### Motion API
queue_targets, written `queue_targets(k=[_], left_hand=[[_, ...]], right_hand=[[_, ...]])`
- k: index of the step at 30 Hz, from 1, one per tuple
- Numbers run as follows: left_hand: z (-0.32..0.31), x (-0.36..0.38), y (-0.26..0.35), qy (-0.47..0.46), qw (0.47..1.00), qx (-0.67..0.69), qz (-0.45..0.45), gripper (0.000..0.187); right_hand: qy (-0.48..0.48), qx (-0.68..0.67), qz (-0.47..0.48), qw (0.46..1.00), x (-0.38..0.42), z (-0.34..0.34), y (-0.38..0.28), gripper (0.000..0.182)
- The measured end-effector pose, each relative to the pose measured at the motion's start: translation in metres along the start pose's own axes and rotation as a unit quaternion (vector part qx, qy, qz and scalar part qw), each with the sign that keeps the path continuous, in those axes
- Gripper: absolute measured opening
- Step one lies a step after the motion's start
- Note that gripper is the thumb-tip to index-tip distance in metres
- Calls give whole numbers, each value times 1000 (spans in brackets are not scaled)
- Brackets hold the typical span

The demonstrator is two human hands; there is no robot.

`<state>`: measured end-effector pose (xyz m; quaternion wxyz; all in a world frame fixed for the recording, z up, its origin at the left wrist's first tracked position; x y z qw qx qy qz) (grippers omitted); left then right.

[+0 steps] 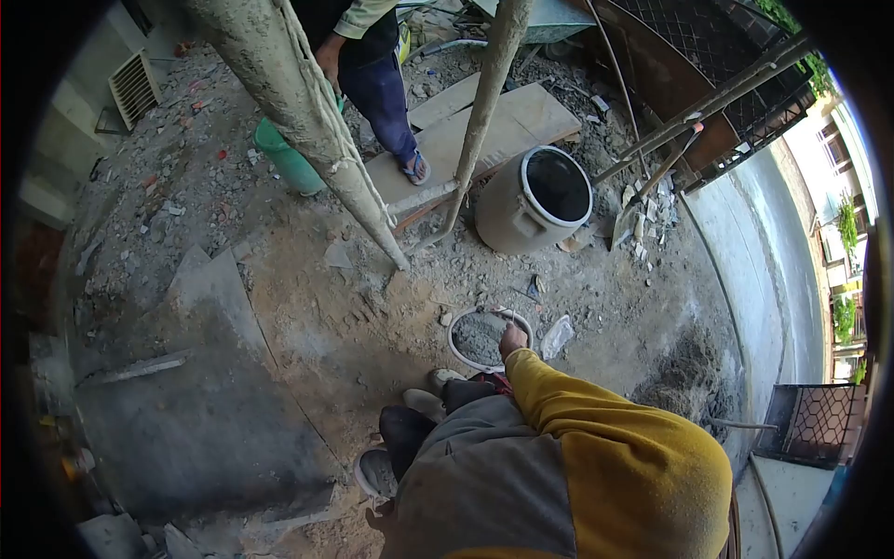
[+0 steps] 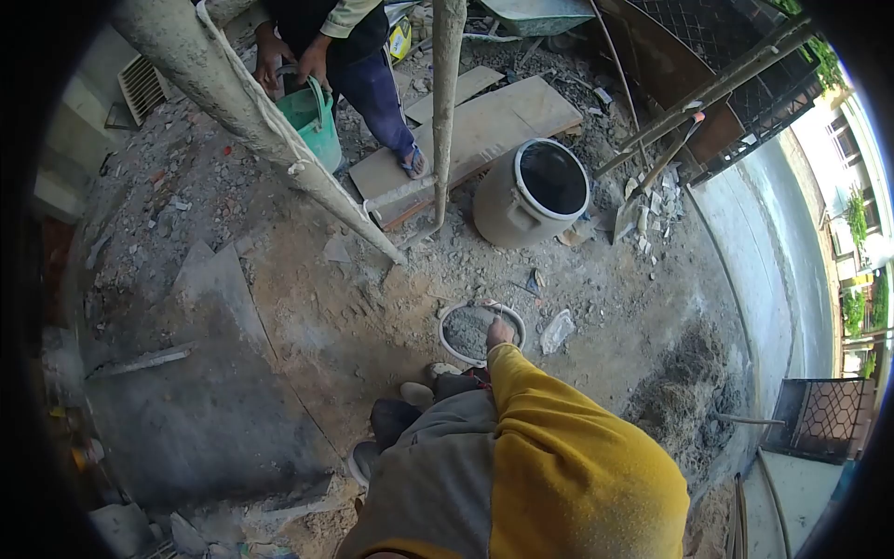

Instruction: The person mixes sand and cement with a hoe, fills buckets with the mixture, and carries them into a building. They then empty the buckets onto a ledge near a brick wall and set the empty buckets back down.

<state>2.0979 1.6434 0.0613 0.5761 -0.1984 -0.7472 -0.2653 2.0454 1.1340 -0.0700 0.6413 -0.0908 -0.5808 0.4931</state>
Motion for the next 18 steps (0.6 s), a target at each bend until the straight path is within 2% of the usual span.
queue_targets(k=[3,5,7,8,9,11,13,14,17,18], left_hand=[[42,4,10,15,998,64,20,32],[91,24,23,34,991,126,17,32],[118,25,27,34,982,184,21,32],[163,-6,24,36,976,213,25,32],[182,-34,30,15,988,152,-9,37],[181,-39,26,38,988,146,4,43],[173,-32,34,69,993,43,-87,44],[171,-30,37,75,992,52,-84,44],[165,-21,36,76,989,102,-78,42],[160,-13,44,58,989,43,-132,41]], right_hand=[[43,-45,-58,996,19,4,-15,27],[80,59,-29,995,2,7,0,50],[21,-100,-118,988,63,2,-48,43],[40,-123,-123,984,66,-2,-50,32],[59,-148,-128,979,72,-2,-57,24],[43,-106,-158,981,72,-3,-55,28],[-31,-117,-172,978,89,-9,-67,31],[-40,-109,-182,977,96,-10,-72,33],[-15,-92,-208,974,94,-13,-66,34],[-13,-78,-210,974,105,-19,-74,34]])
Point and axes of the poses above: each hand's wrist, its own x-axis away from the middle knuckle, its own z-axis out of the back of the hand, y = z × x, the point moved 6 cm from there along -x, towards the middle knuckle, and after that the axes turned 7 degrees about -y, right-handed, at the moved point
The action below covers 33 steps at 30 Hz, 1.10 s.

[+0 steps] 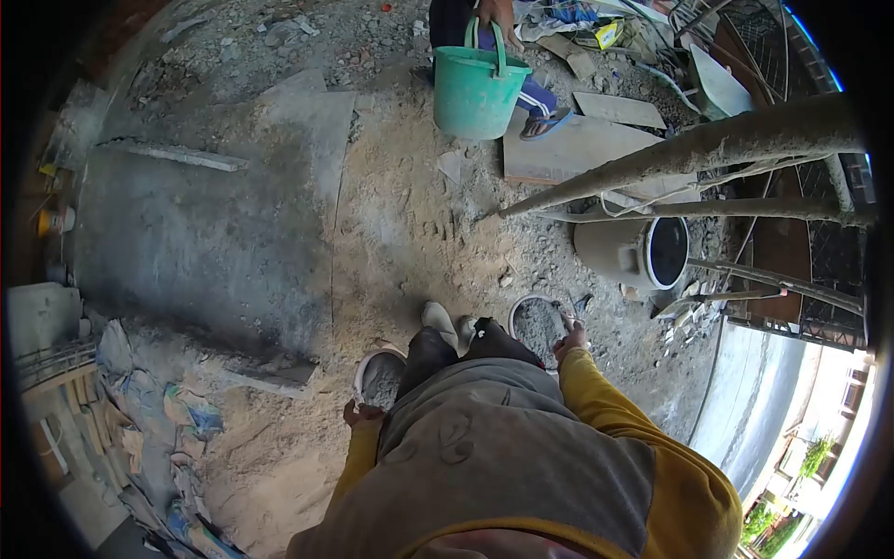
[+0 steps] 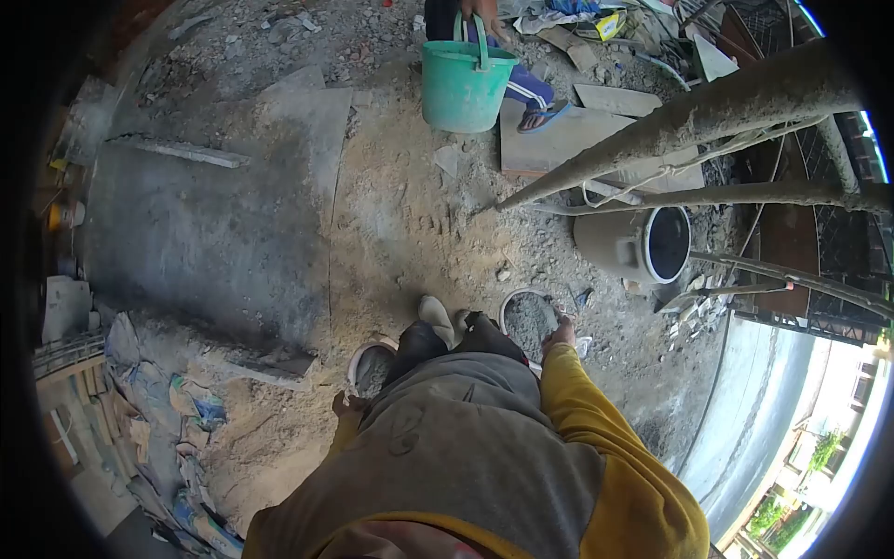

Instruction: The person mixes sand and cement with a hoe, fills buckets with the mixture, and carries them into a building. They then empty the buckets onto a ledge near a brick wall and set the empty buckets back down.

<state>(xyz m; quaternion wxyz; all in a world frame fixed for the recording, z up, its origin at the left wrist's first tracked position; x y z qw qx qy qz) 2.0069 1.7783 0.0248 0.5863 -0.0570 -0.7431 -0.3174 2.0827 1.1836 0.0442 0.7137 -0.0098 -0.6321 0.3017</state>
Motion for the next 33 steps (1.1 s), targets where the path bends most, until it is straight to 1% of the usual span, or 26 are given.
queue_targets(k=[1,2,3,4,5,6,7,8,10,11,12,13,15,16,17,18,21,22,24,25,27,28,29,31,32,33], left_hand=[[-8,6,13,-28,997,-53,-58,40],[-8,7,7,46,987,104,116,38],[-3,7,13,49,987,106,113,38],[0,0,16,51,987,98,119,37],[2,-8,18,52,987,88,124,37],[9,-18,20,52,987,89,122,37],[10,-28,25,-11,995,37,90,37],[12,-34,30,-73,995,-17,59,37],[-5,-18,44,-62,996,-9,58,37],[-15,-11,51,-51,997,-2,58,37],[-16,-12,54,-25,995,24,89,37],[-25,-8,60,-22,995,21,90,37],[-41,7,72,16,996,-5,88,37],[-37,-1,79,25,996,-12,90,37],[-39,-9,80,8,995,35,94,37],[-47,-9,84,-9,992,83,98,37],[-68,-5,101,15,993,65,94,37],[-81,0,108,20,993,59,96,37],[-107,5,128,77,997,-10,26,39],[-120,7,131,85,996,-15,29,39],[-140,10,159,83,988,-122,-47,39],[-148,5,162,118,991,-25,65,36],[-157,6,172,122,990,-30,67,36],[-185,21,189,150,983,-22,105,32],[-197,27,201,152,983,-22,103,32],[-207,26,214,124,987,25,98,31]], right_hand=[[-2,7,-1,1000,7,-7,-1,34],[0,8,-3,1000,21,-16,-1,33],[1,7,-5,1000,30,-22,0,33],[-39,33,1,999,29,-30,0,32],[-42,34,0,999,27,-37,1,32],[-69,34,0,997,23,-45,2,31],[-94,35,-1,995,31,-54,3,31],[-93,35,-3,995,38,-60,5,31],[-48,44,3,998,102,-84,-9,29],[-46,44,1,998,86,-85,-6,29],[-55,43,-4,998,66,-90,1,28],[-63,41,-11,997,50,-93,7,27],[-56,28,-24,998,51,-106,13,29],[-85,30,2,996,54,-119,13,30],[-118,34,32,992,56,-132,9,32],[-103,47,17,993,51,-140,11,33],[-61,31,33,997,41,-160,18,32],[-42,30,22,998,43,-167,17,29],[-32,39,24,998,49,-186,12,28],[-25,54,26,998,50,-191,12,26],[-15,46,14,999,55,-204,8,24],[-11,48,-2,999,60,-212,4,24],[-5,47,-6,999,66,-219,0,24],[-15,65,6,998,72,-233,-8,24],[-28,44,-13,999,76,-241,-11,23],[-30,44,-17,998,86,-253,-16,23]])
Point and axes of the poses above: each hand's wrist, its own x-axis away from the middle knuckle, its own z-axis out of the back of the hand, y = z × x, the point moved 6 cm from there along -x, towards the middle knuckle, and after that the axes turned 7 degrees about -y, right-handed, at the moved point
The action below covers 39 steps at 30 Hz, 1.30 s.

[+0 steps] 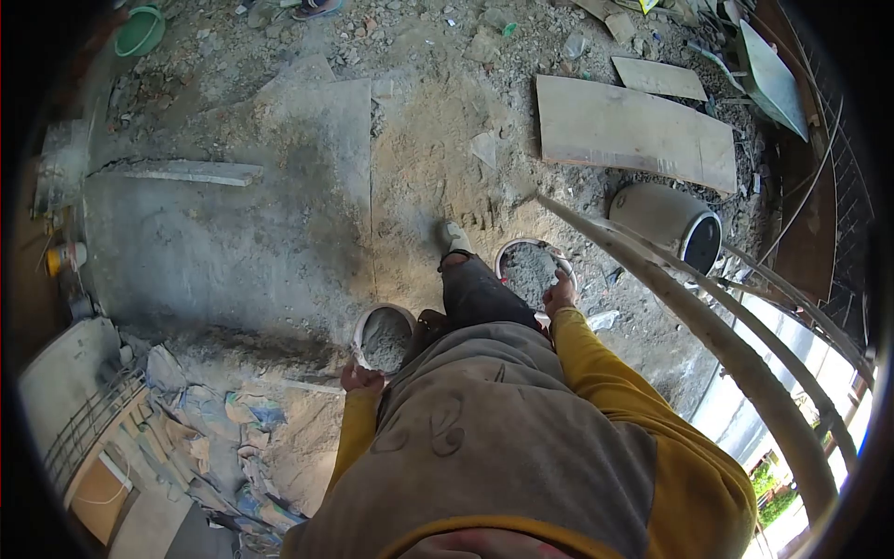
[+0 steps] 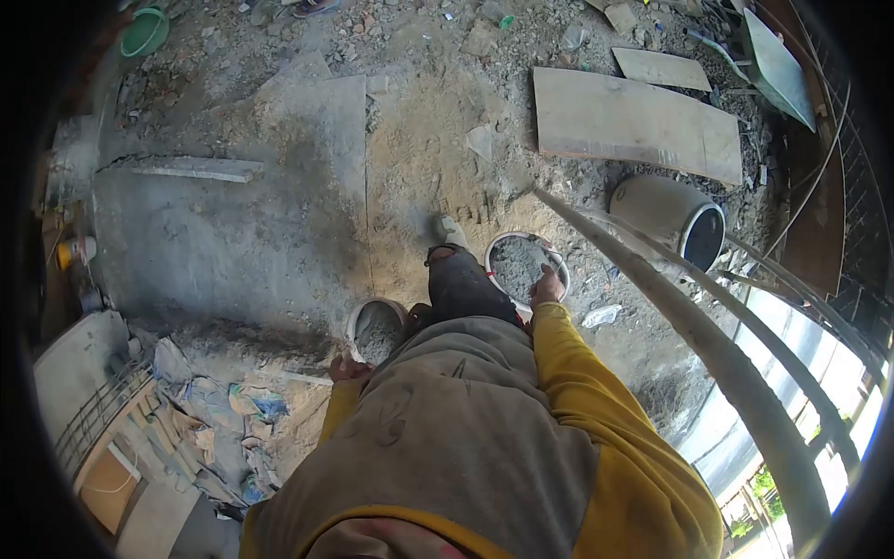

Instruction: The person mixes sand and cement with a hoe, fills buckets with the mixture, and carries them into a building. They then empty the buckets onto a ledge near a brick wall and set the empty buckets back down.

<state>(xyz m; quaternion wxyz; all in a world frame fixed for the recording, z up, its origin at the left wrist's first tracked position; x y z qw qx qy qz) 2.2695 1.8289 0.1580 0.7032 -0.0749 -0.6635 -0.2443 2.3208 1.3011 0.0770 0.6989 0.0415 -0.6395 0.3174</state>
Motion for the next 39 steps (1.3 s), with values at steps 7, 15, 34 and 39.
queue_targets(k=[7,15,34,39], left_hand=[[-84,40,64,-124,991,47,-33,29],[-199,49,114,-170,985,-22,-35,33],[-420,-20,195,-81,992,-90,39,35],[-493,-4,223,-101,995,-15,-14,26]], right_hand=[[-22,-18,6,1000,43,-77,-51,19],[-42,-72,23,996,59,-148,-104,15],[-11,-89,-12,996,49,-290,-280,28],[-34,-83,32,995,63,-349,-337,37]])
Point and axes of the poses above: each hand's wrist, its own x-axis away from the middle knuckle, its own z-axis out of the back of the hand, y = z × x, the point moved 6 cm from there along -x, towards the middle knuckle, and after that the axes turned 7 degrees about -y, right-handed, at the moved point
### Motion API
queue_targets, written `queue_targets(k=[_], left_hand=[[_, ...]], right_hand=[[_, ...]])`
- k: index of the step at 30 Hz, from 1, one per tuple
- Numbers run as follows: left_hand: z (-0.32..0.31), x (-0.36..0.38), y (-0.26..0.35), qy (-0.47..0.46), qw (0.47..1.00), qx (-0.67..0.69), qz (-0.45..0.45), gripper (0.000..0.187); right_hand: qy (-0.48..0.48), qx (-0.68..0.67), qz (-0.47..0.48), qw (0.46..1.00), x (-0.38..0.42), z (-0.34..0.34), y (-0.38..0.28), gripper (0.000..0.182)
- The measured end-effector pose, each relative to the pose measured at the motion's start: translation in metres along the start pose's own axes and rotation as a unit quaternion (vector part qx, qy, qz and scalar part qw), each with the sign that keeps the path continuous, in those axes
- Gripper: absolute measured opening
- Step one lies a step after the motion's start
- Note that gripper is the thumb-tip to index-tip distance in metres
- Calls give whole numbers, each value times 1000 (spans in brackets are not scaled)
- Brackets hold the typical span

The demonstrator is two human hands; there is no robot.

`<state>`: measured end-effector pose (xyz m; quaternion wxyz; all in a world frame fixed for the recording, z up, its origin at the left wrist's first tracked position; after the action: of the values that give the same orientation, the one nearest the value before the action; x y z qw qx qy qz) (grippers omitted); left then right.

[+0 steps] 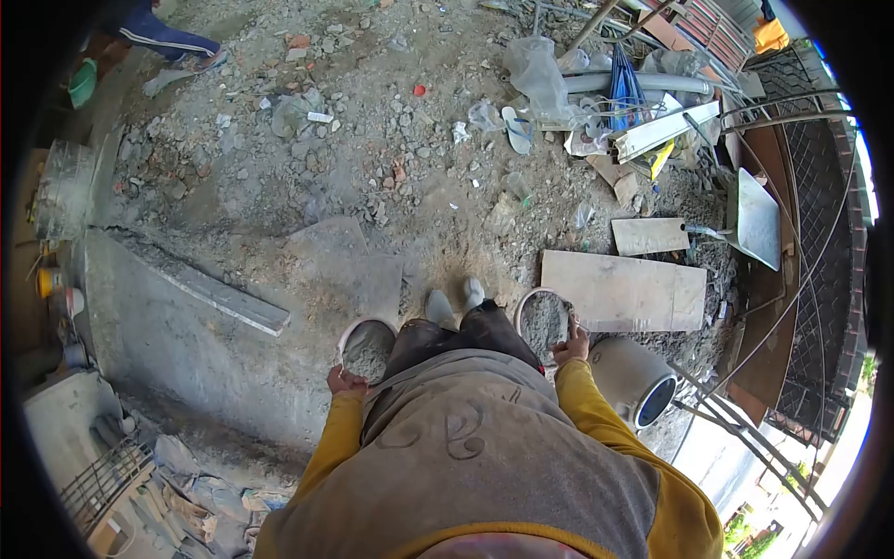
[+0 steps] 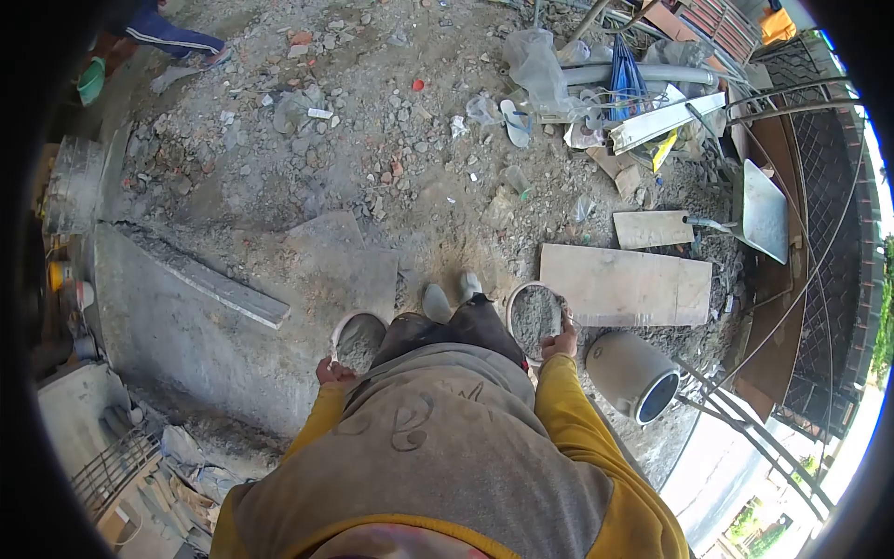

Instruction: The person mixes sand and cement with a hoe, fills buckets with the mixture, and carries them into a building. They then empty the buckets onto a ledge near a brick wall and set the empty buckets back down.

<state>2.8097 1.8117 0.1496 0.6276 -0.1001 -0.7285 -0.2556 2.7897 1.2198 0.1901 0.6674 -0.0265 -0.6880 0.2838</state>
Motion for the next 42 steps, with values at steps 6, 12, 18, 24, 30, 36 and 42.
queue_targets(k=[6,12,18,24,30,36,42], left_hand=[[-102,-12,31,-64,997,39,-18,24],[-193,-29,71,-17,997,-14,-69,35],[-269,-78,114,-42,999,-8,-4,42],[-385,-80,138,53,996,14,-66,23],[-492,-151,156,20,998,61,2,19],[-629,-162,204,9,993,32,-112,13],[-743,-159,261,-37,987,123,-100,24]], right_hand=[[-29,-3,11,1000,-89,-67,-27,34],[-59,-4,14,998,-150,-193,-65,29],[18,14,-49,999,-188,-280,-112,33],[-43,14,-96,994,-194,-390,-174,31],[-65,70,-54,994,-265,-470,-240,31],[-28,155,-10,988,-242,-600,-318,47],[-149,220,-137,954,-255,-698,-339,56]])
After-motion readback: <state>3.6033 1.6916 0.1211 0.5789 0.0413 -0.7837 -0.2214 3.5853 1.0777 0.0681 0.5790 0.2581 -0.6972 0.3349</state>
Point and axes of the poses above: each hand's wrist, its own x-axis away from the middle knuckle, its own z-axis out of the back of the hand, y = z × x, the point moved 6 cm from there along -x, towards the middle knuckle, and after that the axes turned 7 degrees about -y, right-handed, at the moved point
